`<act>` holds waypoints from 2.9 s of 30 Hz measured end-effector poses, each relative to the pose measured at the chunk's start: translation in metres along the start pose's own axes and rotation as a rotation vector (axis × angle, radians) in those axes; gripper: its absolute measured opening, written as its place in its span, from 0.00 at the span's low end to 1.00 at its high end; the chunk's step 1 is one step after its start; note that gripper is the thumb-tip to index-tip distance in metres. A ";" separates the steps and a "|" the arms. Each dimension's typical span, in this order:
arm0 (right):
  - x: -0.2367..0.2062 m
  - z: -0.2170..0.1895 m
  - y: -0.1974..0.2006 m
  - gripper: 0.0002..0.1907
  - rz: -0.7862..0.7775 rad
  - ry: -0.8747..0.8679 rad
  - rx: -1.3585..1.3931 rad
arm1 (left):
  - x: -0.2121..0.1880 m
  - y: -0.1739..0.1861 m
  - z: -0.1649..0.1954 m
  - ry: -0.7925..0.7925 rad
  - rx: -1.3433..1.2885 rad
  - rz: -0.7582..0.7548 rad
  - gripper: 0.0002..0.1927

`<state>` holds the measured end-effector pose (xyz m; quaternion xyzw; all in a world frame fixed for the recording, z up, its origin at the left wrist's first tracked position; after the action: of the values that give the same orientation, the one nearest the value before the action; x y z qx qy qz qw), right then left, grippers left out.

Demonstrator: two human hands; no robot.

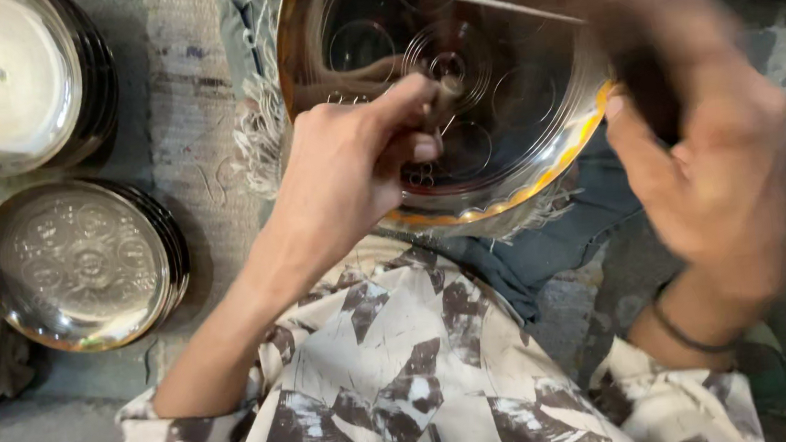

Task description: The person sits on the floor with a brass plate resting on a cushion and embosses a decorative pattern into it. They hold a punch against the plate surface with one hand and strike it with a wooden mallet held in the other hand, repositioning the punch repeatedly to work the design across the plate.

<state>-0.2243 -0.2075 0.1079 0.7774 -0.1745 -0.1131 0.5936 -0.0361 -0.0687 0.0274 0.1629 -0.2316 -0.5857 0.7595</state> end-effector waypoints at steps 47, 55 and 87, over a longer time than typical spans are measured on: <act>0.035 -0.003 0.012 0.37 -0.113 0.237 -0.207 | -0.031 -0.021 0.013 0.205 0.083 0.307 0.09; 0.036 -0.019 0.018 0.41 -0.289 0.092 -0.217 | -0.019 -0.010 0.010 0.124 0.007 0.200 0.13; -0.117 0.029 -0.112 0.37 0.646 -0.476 0.588 | 0.064 0.002 0.009 -0.530 0.087 -0.607 0.26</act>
<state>-0.3271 -0.1593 -0.0110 0.7708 -0.5616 -0.0438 0.2976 -0.0264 -0.1300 0.0465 0.0995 -0.3853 -0.7947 0.4584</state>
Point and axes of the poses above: each hand's wrist, its own x-axis towards the middle knuckle, its own y-axis out of the back of the hand, z = x × y, the point moved 3 cm from there along x, towards the middle knuckle, and after that the axes turned 6 degrees about -z, right-handed, at the moved point
